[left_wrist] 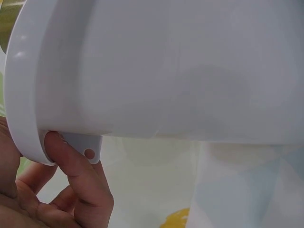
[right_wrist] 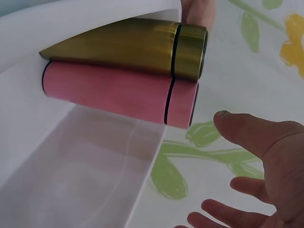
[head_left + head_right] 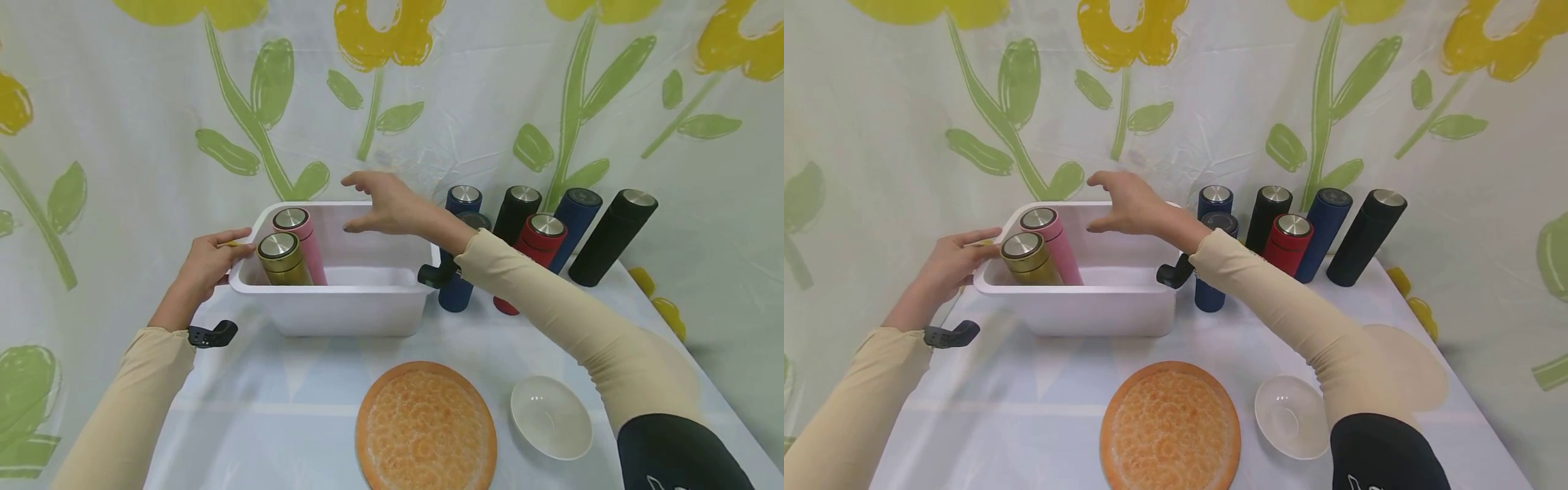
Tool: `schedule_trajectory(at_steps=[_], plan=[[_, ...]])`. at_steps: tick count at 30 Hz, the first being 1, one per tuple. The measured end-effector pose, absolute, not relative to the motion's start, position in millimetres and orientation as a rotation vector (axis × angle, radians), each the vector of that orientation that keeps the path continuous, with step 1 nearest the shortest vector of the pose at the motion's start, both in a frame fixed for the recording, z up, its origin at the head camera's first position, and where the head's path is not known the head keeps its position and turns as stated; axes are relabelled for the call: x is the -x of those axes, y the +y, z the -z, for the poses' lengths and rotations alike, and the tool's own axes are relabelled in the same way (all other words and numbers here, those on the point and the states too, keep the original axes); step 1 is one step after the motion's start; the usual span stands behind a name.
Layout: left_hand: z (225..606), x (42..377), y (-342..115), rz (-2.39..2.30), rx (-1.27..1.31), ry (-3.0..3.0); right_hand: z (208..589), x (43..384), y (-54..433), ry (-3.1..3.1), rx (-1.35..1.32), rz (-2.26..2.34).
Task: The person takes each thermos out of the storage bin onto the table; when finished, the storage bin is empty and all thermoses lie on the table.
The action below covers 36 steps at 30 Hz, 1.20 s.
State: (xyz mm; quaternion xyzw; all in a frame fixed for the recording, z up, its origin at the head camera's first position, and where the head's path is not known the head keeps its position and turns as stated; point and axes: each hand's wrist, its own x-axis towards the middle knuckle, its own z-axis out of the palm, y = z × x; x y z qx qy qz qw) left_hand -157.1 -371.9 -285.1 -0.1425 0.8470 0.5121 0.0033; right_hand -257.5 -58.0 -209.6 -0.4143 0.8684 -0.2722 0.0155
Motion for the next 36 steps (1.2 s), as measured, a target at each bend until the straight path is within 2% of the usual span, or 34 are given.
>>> schedule_trajectory(at_steps=[10, 24, 36], plan=[[280.9, 154.9, -372.2, -1.605, 0.452, 2.659, 212.5, 265.9, -89.5, 2.615, 1.406, 0.806], [279.8, 154.3, -370.6, -1.627, 0.461, 2.642, 221.8, 276.4, -123.1, 2.529, 1.382, 0.790], [281.9, 155.1, -373.0, -1.644, 0.476, 2.646, 229.0, 285.9, -150.2, 2.385, 1.461, 0.755]])
